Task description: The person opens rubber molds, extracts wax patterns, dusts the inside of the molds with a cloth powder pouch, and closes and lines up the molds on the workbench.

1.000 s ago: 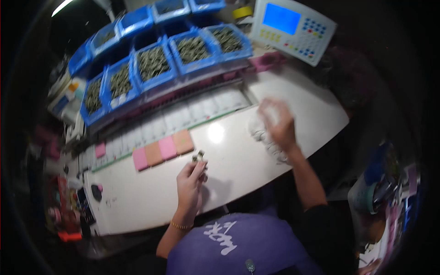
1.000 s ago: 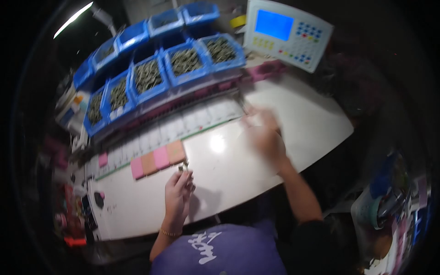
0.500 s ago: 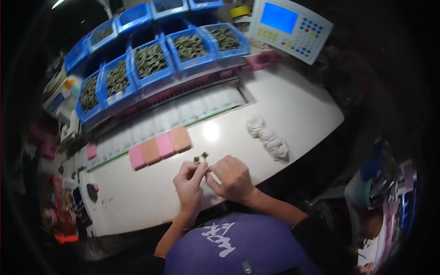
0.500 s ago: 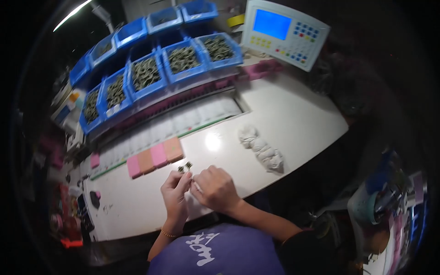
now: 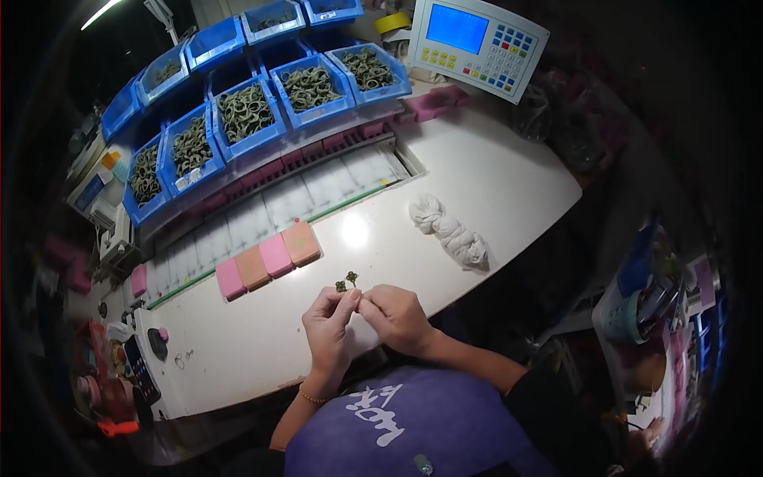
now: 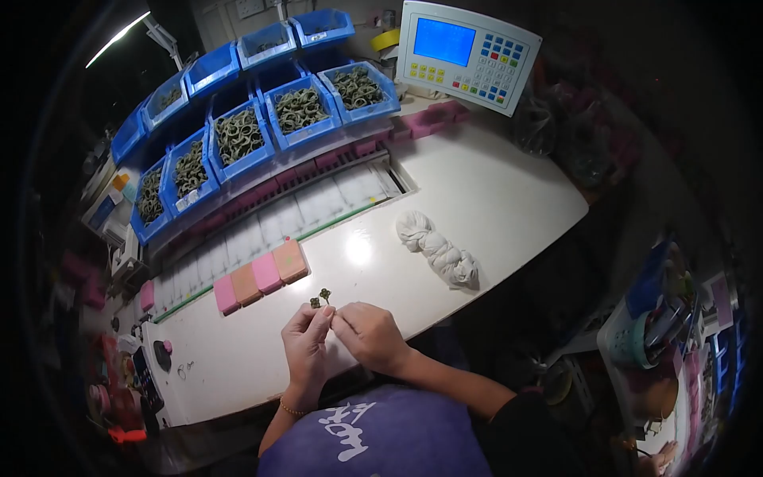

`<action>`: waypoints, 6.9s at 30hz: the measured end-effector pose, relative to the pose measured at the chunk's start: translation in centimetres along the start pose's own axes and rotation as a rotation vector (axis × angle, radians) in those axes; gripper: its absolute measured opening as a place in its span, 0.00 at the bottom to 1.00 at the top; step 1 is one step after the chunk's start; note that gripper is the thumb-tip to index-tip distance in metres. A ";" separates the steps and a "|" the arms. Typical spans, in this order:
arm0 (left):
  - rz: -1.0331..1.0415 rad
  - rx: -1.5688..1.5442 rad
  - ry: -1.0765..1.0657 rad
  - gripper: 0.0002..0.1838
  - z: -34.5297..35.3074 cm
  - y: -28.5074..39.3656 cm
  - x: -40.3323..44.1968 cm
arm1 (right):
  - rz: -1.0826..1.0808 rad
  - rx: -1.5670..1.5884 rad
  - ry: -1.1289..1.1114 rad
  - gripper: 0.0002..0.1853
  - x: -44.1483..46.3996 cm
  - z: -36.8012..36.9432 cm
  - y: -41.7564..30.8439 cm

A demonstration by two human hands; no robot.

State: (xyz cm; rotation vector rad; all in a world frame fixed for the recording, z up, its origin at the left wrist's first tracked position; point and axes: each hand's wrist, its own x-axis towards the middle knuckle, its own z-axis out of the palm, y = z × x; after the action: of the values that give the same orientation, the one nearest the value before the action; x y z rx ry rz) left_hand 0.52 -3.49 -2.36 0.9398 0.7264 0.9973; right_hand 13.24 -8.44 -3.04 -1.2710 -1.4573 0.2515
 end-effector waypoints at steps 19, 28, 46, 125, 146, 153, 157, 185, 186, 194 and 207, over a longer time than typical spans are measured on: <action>0.131 0.318 0.028 0.10 -0.2 2.4 -0.4 | 0.140 -0.367 -0.698 0.15 -8.9 -0.2 0.7; 0.168 0.336 -0.034 0.15 -0.5 3.7 -1.2 | 0.683 0.344 -0.295 0.13 -0.9 -3.8 -1.7; 0.157 0.258 -0.120 0.15 -0.6 4.7 -1.7 | 0.559 0.729 -0.212 0.11 3.6 -2.8 -2.5; -0.004 0.138 -0.258 0.09 -1.3 7.3 -1.5 | -0.129 0.228 -0.303 0.07 5.5 -4.5 -3.2; -0.032 0.174 -0.275 0.08 -1.5 7.2 -1.3 | -0.024 0.285 -0.357 0.04 5.2 -4.7 -3.0; -0.090 0.257 -0.269 0.09 -1.3 7.1 -1.3 | 0.196 0.275 -0.174 0.07 4.5 -3.4 -1.9; -0.142 0.299 -0.228 0.11 -2.8 5.6 -0.6 | 0.396 0.206 -0.215 0.09 2.3 -3.2 2.1; 0.400 1.489 -0.137 0.46 -4.8 3.1 11.1 | 0.414 0.042 -0.091 0.11 1.1 -2.1 7.3; 0.468 1.341 -0.178 0.46 -4.5 2.3 10.4 | 0.517 0.167 -0.106 0.13 1.2 -2.0 7.3; 0.491 0.972 -0.179 0.44 -2.5 -3.0 4.1 | 0.135 -0.023 -0.123 0.15 0.3 -1.0 4.8; 0.272 0.782 -0.139 0.34 -2.7 -3.6 2.4 | 0.582 0.397 -0.280 0.24 -0.2 -0.5 3.6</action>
State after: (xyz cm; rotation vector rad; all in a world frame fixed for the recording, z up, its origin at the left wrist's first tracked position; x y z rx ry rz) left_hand 0.49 -1.30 -6.96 1.8073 0.9037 0.8696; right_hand 15.57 -7.46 -5.62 -1.3328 -1.1489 1.0883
